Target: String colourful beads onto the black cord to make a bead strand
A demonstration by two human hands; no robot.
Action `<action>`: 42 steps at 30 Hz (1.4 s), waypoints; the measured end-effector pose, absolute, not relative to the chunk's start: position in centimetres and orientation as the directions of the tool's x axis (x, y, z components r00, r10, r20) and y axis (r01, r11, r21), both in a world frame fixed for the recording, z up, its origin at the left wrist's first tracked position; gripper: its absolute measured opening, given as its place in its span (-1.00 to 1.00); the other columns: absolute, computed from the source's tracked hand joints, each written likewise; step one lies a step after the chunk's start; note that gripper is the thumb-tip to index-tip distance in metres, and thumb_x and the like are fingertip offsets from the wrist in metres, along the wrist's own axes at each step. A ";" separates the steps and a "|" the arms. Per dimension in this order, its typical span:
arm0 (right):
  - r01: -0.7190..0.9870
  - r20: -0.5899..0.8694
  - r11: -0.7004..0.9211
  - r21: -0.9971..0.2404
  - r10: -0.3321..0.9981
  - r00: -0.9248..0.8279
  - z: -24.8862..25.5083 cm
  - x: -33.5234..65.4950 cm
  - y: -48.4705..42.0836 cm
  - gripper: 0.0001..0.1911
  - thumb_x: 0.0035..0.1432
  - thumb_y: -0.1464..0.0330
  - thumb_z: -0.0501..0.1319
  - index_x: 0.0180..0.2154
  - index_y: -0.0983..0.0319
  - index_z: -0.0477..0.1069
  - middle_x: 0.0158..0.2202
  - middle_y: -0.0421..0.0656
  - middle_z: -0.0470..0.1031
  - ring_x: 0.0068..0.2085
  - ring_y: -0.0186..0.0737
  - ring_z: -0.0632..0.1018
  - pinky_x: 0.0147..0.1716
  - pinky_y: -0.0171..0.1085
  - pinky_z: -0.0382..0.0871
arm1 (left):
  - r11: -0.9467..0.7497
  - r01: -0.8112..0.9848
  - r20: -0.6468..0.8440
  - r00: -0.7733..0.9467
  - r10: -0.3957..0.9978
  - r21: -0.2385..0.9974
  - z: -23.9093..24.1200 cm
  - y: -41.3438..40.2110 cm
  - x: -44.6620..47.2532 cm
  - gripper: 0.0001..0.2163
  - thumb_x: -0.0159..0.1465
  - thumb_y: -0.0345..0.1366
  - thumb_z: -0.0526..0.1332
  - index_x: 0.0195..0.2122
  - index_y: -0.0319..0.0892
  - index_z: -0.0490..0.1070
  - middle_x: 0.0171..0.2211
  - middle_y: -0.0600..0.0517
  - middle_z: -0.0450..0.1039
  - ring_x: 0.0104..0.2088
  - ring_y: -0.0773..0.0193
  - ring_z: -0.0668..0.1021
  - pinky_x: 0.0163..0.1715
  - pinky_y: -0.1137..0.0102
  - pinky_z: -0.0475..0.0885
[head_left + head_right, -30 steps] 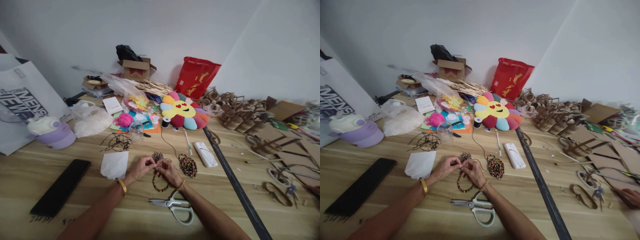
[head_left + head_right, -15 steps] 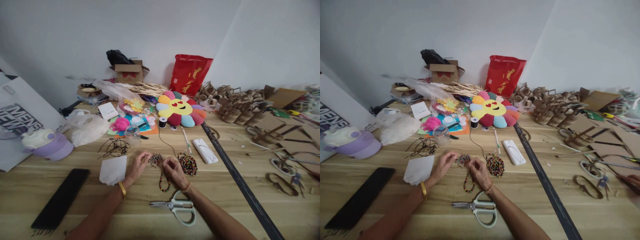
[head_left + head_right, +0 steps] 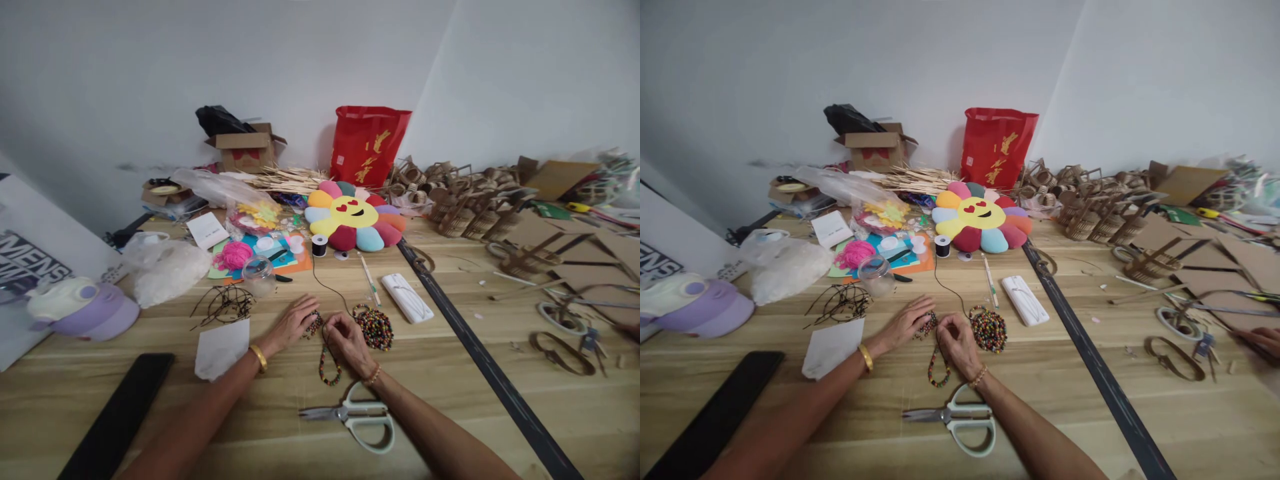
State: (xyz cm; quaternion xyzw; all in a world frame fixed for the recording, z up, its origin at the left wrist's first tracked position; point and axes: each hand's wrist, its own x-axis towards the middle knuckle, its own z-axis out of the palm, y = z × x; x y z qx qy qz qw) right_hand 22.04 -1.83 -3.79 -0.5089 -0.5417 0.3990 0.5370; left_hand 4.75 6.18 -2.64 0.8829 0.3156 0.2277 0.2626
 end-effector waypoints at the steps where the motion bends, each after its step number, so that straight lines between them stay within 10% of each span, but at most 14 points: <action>1: 0.096 0.160 0.151 -0.984 0.982 0.103 -3.8 22.0 -1.8 -0.80 0.08 0.23 0.20 -0.45 0.24 0.36 -0.47 -0.19 0.36 -0.42 -0.27 0.37 -0.41 -0.32 0.28 | -0.679 0.410 0.241 0.720 0.650 0.609 -2.6 6.5 5.0 -0.65 0.35 -0.21 0.02 0.08 -0.21 0.37 0.19 -0.11 0.27 0.26 0.13 0.20 0.24 0.11 0.13; 19: -0.009 0.116 0.118 -0.993 0.985 0.126 -4.0 22.2 -1.5 -0.78 0.04 0.22 0.25 -0.46 0.25 0.36 -0.50 -0.21 0.38 -0.44 -0.29 0.38 -0.41 -0.32 0.29 | -0.778 0.212 0.240 0.875 0.421 0.592 -2.5 6.0 5.3 -0.65 0.34 -0.41 0.00 0.13 -0.12 0.31 0.19 -0.03 0.28 0.24 0.24 0.25 0.24 0.21 0.18; 42: 0.065 0.137 0.134 -0.989 0.990 0.042 -4.5 22.4 -1.5 -0.75 0.08 0.18 0.24 -0.43 0.24 0.36 -0.46 -0.19 0.39 -0.40 -0.26 0.39 -0.36 -0.30 0.30 | -0.643 0.260 0.225 0.789 0.572 0.721 -1.4 3.3 4.7 -0.65 0.35 -0.34 0.03 0.15 -0.10 0.30 0.16 -0.03 0.32 0.20 0.23 0.33 0.22 0.21 0.21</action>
